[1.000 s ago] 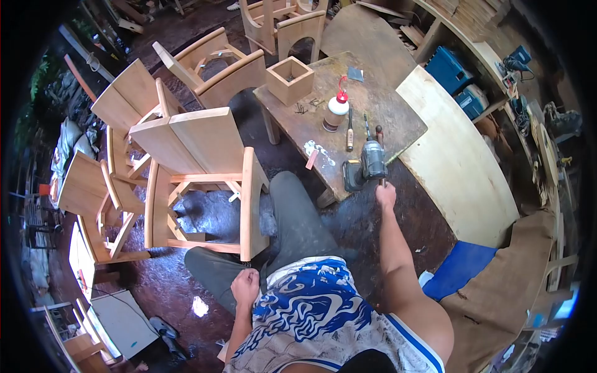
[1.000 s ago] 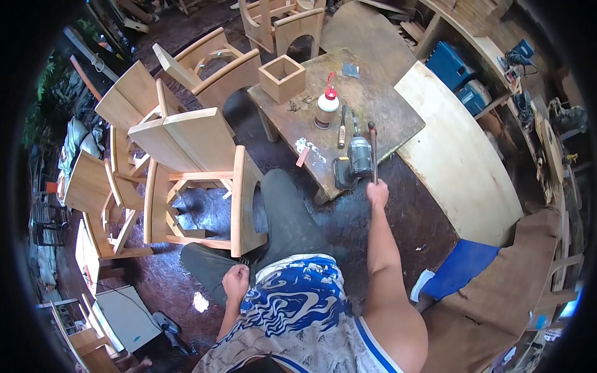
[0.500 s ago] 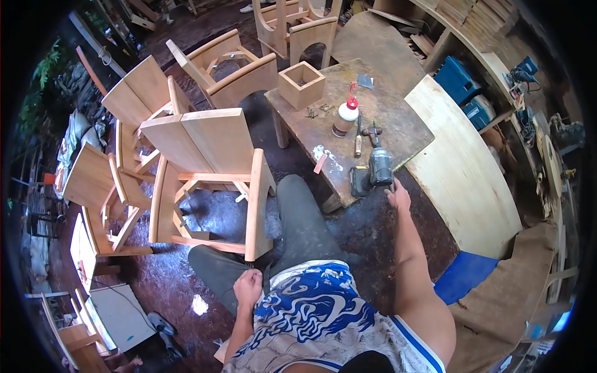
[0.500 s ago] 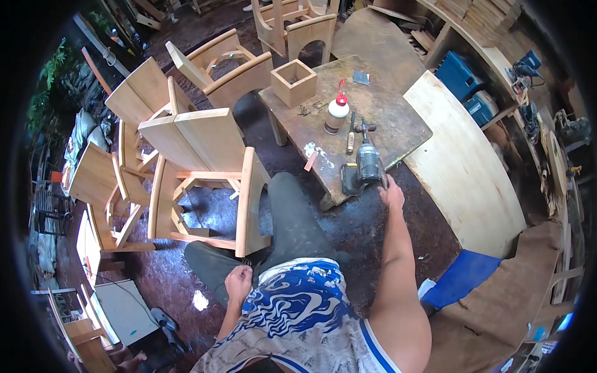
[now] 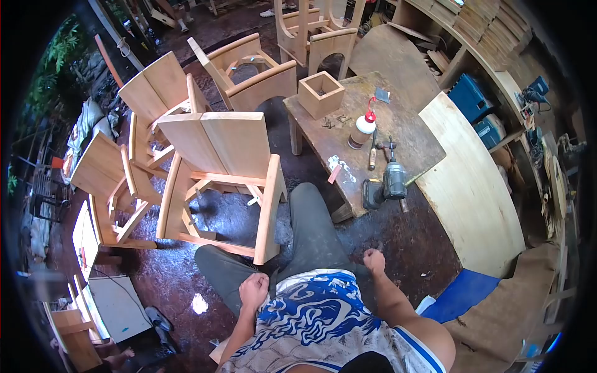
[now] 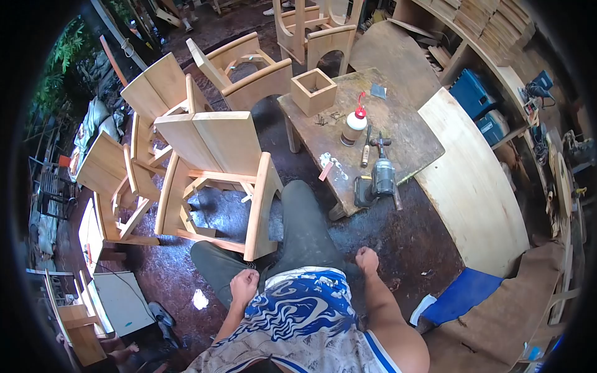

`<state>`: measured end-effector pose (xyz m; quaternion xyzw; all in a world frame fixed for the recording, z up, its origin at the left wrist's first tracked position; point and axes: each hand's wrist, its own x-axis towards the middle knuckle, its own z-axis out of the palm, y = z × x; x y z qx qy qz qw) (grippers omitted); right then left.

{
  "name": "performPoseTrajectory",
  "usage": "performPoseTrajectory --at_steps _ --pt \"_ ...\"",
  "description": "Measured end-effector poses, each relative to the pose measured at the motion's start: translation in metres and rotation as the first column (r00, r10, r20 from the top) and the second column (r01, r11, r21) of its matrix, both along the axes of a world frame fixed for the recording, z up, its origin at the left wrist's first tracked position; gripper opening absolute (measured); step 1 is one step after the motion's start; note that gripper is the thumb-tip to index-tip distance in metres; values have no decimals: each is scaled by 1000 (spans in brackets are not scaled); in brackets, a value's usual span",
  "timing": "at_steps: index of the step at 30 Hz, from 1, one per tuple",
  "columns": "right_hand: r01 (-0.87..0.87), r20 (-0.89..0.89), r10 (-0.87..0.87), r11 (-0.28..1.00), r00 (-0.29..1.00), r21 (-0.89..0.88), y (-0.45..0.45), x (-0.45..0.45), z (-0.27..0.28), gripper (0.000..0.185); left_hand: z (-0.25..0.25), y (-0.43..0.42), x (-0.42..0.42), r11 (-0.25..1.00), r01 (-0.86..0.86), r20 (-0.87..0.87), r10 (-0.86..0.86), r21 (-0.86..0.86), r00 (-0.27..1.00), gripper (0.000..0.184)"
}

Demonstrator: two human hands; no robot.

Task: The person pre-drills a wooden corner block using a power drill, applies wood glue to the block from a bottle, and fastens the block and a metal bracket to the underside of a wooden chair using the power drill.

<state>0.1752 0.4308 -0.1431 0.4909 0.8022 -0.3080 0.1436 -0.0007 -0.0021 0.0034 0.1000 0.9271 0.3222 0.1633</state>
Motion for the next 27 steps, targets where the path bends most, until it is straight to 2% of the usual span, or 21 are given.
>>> performPoseTrajectory --at_steps 2,3,5,7,8,10,11,13,14,17,19,21,22,23,25,26,27 --pt "32 -129 -10 985 992 171 7 -30 18 22 1 -1 -1 1000 -8 25 7 24 1000 16" --pt "29 -135 -6 985 991 171 10 -49 38 22 1 -2 -2 1000 -12 19 12 24 1000 16" --pt "-216 -150 234 968 961 125 18 -93 87 24 -1 -1 0 1000 12 -17 -12 15 1000 16" --pt "-298 -324 365 924 873 237 13 -133 111 32 -1 0 0 1000 -7 -7 7 18 1000 16" --pt "-309 -327 378 919 866 243 8 -149 124 32 -1 1 0 1000 -24 4 24 16 1000 16" --pt "-274 -515 298 954 804 123 0 -195 146 28 1 6 -1 999 -48 -40 48 7 998 16" --pt "-303 -526 325 944 786 131 -2 -216 148 28 3 6 -1 999 -48 -67 47 -14 997 16" --pt "-317 -617 422 907 664 279 -8 -244 161 26 0 5 1 995 -98 -87 98 7 991 15" --pt "-305 -601 428 903 675 302 -9 -257 166 25 -2 4 3 993 -114 -97 116 23 988 13" --pt "-292 -692 357 932 628 216 -9 -292 175 24 3 1 9 984 -161 -109 168 73 980 11" --pt "-295 -666 326 941 671 163 -15 -304 183 22 7 -4 13 984 -173 -132 176 37 975 10" --pt "-298 -647 306 946 699 126 -20 -312 184 21 8 -5 10 971 -217 -348 239 101 907 11" --pt "-369 -612 425 902 667 225 -24 -308 170 23 5 -13 12 970 -237 -252 243 56 937 22" --pt "-437 -568 543 839 619 325 -30 -305 154 29 3 -17 12 964 -259 -268 267 66 926 22" --pt "-449 -613 595 801 520 397 -58 -285 101 57 -7 -25 5 905 -419 -445 346 -74 826 39" --pt "-536 -408 667 745 623 398 -88 -268 116 73 -25 -44 2 886 -439 -271 390 -149 880 62" --pt "-613 -172 704 692 689 380 -112 -253 139 90 -27 -54 -10 874 -469 -291 419 -127 860 62"
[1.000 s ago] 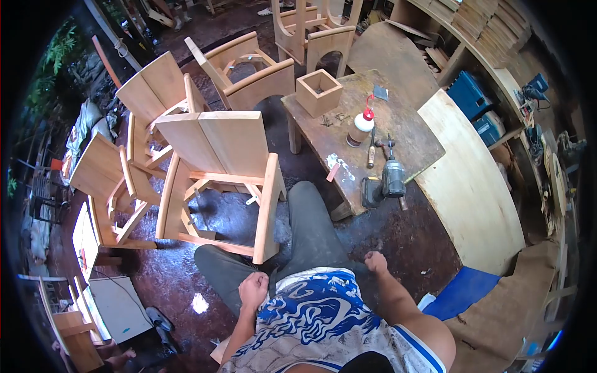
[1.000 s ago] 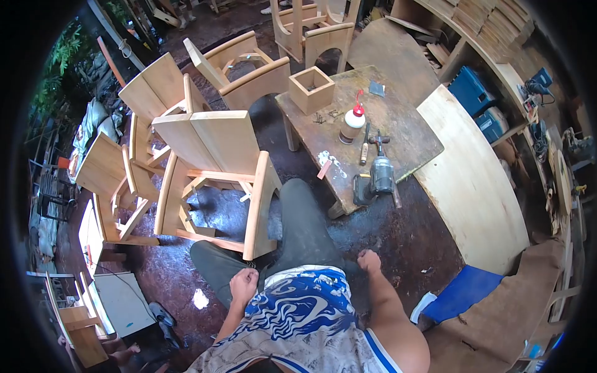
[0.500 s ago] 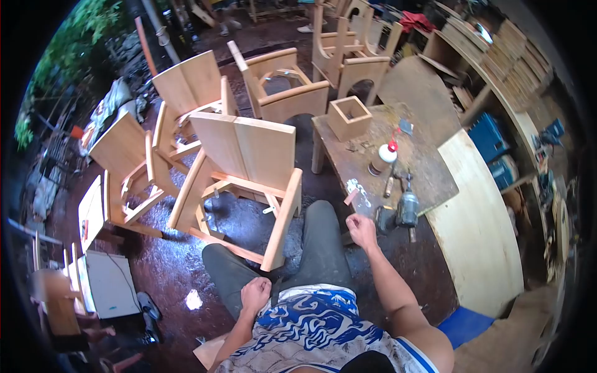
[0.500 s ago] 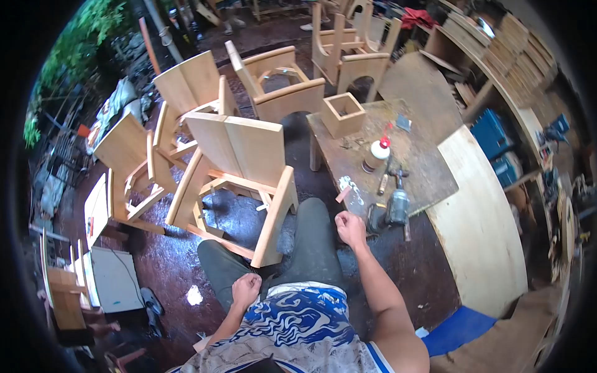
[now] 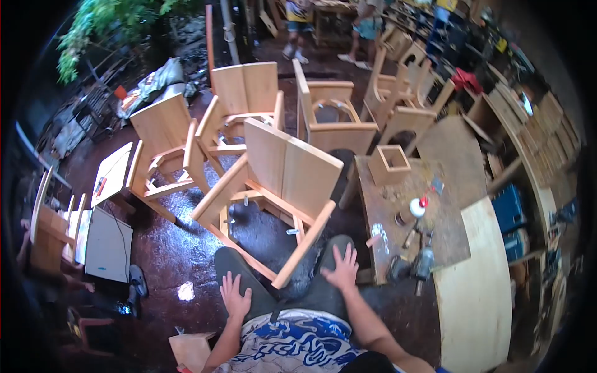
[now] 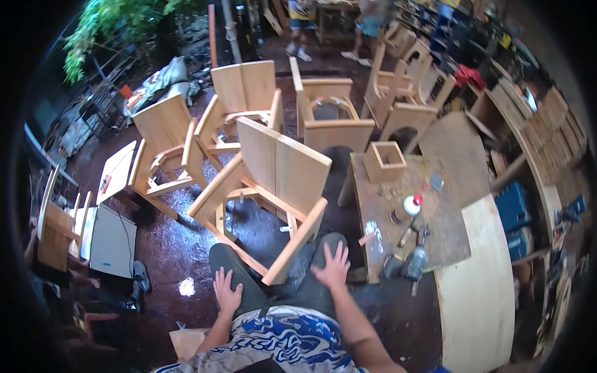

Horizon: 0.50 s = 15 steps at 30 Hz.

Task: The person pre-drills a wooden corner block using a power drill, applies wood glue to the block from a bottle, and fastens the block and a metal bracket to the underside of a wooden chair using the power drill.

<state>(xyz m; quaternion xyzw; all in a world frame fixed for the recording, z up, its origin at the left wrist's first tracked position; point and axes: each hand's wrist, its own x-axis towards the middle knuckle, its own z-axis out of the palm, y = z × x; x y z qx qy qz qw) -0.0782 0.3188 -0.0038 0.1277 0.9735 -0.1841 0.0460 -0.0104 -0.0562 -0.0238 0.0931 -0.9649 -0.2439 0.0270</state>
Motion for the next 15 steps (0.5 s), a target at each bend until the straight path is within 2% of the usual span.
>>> performPoseTrajectory --at_steps 1,3,8,11,12,14,15 --pt "-23 -17 24 1000 1000 8 -2 -1 -5 90 -1 -8 -5 999 -15 14 15 34 1000 69" --pt "36 70 -29 995 997 -96 -7 -2 -11 102 -4 -29 -19 999 12 81 -16 46 997 87" --pt "67 77 -62 996 995 -54 -11 -4 -6 102 -35 -60 -83 997 -24 -13 25 73 1000 88" --pt "87 88 -83 995 993 -47 -12 -1 -5 102 -46 -71 -117 927 -278 79 267 251 960 90" --pt "89 85 -85 995 993 -43 -14 -1 -6 102 -41 -75 -123 926 -276 77 265 256 961 90" --pt "98 81 -95 995 992 -33 -14 -2 -8 101 -33 -79 -132 833 -392 243 317 391 917 89" --pt "101 78 -99 995 992 -22 -12 -1 -8 101 -37 -80 -131 832 -399 206 343 385 916 88"
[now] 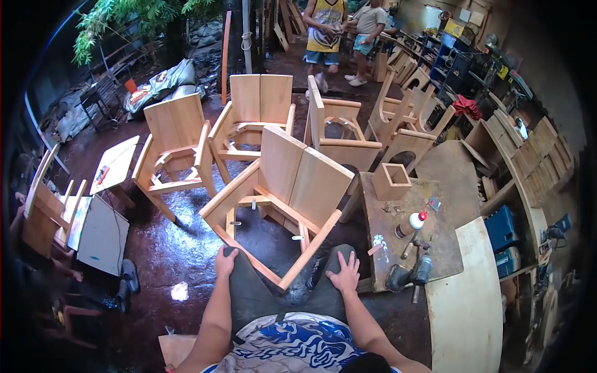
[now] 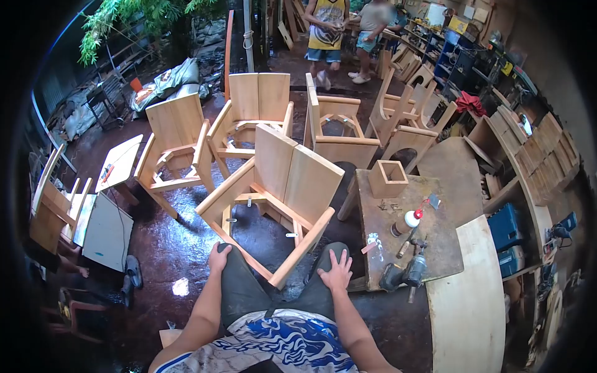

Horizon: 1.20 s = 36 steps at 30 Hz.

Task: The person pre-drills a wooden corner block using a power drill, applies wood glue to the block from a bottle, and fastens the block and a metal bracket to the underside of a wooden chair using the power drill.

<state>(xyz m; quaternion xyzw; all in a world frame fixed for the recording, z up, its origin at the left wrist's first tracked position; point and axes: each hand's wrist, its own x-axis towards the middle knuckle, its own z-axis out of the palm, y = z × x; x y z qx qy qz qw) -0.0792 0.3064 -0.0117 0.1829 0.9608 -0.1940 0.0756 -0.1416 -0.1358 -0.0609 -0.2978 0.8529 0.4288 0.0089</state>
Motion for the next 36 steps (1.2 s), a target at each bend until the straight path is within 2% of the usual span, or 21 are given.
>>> performPoseTrajectory --at_steps 5,7,8,11,13,14,15,16,17,18,19,21,22,25,29,30,31,32,33,35,36 --pt "-28 -3 28 1000 1000 8 0 -1 -2 100 -3 -5 7 992 -16 -35 21 122 999 88" --pt "-47 -8 47 999 999 22 0 2 -3 101 -13 -11 13 930 -61 -116 109 362 987 88" --pt "-45 -13 45 999 999 13 2 2 -4 101 -40 -21 13 903 -9 -157 85 430 984 88" --pt "-69 -22 69 998 997 2 8 0 -2 99 -35 -14 36 889 -72 -148 154 453 977 91" --pt "-50 -24 49 998 998 -28 3 3 -4 97 -30 -9 52 909 -68 -161 145 410 976 92" --pt "-50 -112 48 999 993 -14 -2 7 -5 80 -23 2 62 985 -31 -214 67 168 975 90" --pt "-67 -107 65 998 992 -19 -4 9 -10 80 -14 12 71 996 2 -240 -23 -88 971 89" --pt "-248 -128 264 960 956 129 -4 13 -14 68 1 21 79 996 -13 -233 -8 -91 973 89" --pt "-409 -121 454 869 883 277 -4 12 -17 58 18 31 86 939 161 -189 -225 -304 956 83" --pt "-453 -162 504 850 848 270 -8 14 -17 43 26 36 89 810 325 -99 -421 -488 901 78" --pt "-467 -156 517 842 842 271 -8 13 -15 43 24 37 89 817 315 -96 -408 -483 908 78" --pt "-526 -90 565 806 820 271 -10 5 -16 41 22 35 84 686 506 8 -589 -523 808 69" --pt "-540 -83 578 797 812 270 -12 0 -16 41 26 35 78 710 484 -35 -580 -511 814 60" --pt "-526 -81 564 806 822 273 -17 -3 -20 38 41 35 59 708 523 51 -571 -475 820 60" --pt "-511 -59 535 829 843 228 -21 -10 -17 43 21 31 18 802 381 11 -424 -460 905 50" --pt "-439 -153 478 868 865 233 -22 -10 -20 45 16 31 10 820 290 -49 -359 -493 932 45" --pt "-366 -241 416 902 877 227 -23 -9 -22 46 12 30 3 829 278 -40 -339 -485 940 45" --pt "-327 -217 380 913 899 243 -20 -10 -22 59 8 29 -5 866 232 -29 -273 -443 962 43" --pt "-348 -209 400 905 892 246 -21 -11 -22 59 6 26 -12 898 180 -19 -205 -402 979 42" --pt "-51 -143 69 990 987 130 -23 -20 -20 76 5 25 -20 908 149 6 -160 -391 987 40" --pt "-37 -88 53 985 995 170 -23 -26 -18 89 6 25 -23 906 160 48 -154 -392 987 40"
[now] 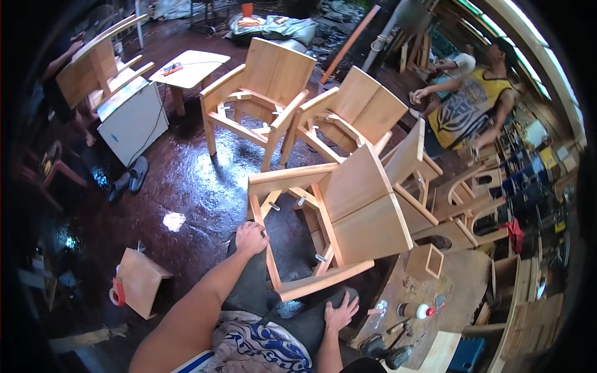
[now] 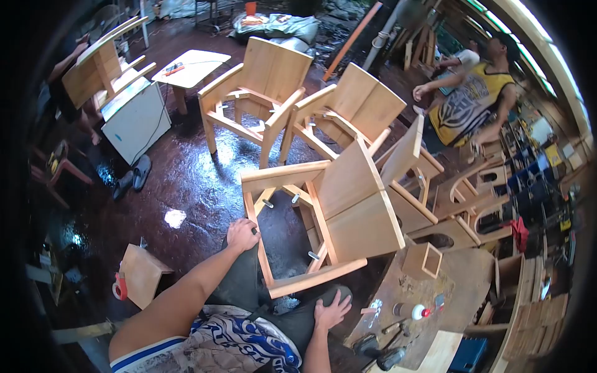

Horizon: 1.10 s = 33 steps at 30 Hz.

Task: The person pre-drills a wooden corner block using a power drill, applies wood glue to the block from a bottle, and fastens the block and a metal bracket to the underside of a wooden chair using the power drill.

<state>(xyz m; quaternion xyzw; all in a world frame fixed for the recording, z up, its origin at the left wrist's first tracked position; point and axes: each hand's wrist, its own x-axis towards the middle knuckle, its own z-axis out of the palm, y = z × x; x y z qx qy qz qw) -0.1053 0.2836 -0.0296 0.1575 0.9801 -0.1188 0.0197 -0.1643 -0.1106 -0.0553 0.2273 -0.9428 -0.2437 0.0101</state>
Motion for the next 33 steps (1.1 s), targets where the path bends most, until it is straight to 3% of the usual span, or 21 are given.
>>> performPoseTrajectory --at_steps 7,11,16,18,19,21,22,23,25,26,28,30,31,33 --pt "75 130 -75 997 989 3 3 -47 6 92 3 -2 -5 999 -3 16 4 -34 1000 37" --pt "84 189 -79 996 979 -17 9 -72 3 79 4 -1 -11 998 11 -5 -11 -60 1000 34" --pt "134 125 -128 990 984 -35 6 -79 2 59 8 -2 -12 999 -33 39 33 3 999 33" --pt "107 -138 -132 978 982 -178 19 -78 -17 37 10 -3 -11 999 -36 49 36 -6 998 33" --pt "110 -142 -137 977 980 -183 27 -81 -25 37 12 -2 -11 999 -34 66 35 -12 997 33" --pt "176 -391 -363 881 846 -438 41 -88 -33 21 13 0 -10 999 -35 75 36 -15 997 33" --pt "160 -355 -613 625 706 -764 42 -94 -30 21 12 1 -9 999 -37 69 37 -12 997 33" --pt "182 -242 -680 488 692 -853 54 -95 -23 21 11 1 -9 999 -38 65 39 -12 997 33" --pt "44 -243 -767 332 593 -942 32 -94 24 22 9 0 -9 999 -33 53 34 -21 998 32" --pt "54 -233 -772 327 592 -944 14 -91 54 22 7 1 -6 999 -27 49 28 -24 998 32" --pt "-222 -245 -629 116 738 -968 -27 -75 123 22 10 1 -6 999 -30 48 32 -27 998 32" --pt "-453 -459 -211 79 863 -888 -62 -51 198 22 2 1 -9 999 -41 27 41 -16 999 33" --pt "-635 -635 18 80 772 -769 -76 -37 243 24 2 2 -10 999 -24 28 24 -21 999 33" --pt "-798 -816 174 -172 552 -577 -107 -9 327 39 3 3 -7 999 -41 8 41 -24 999 34"
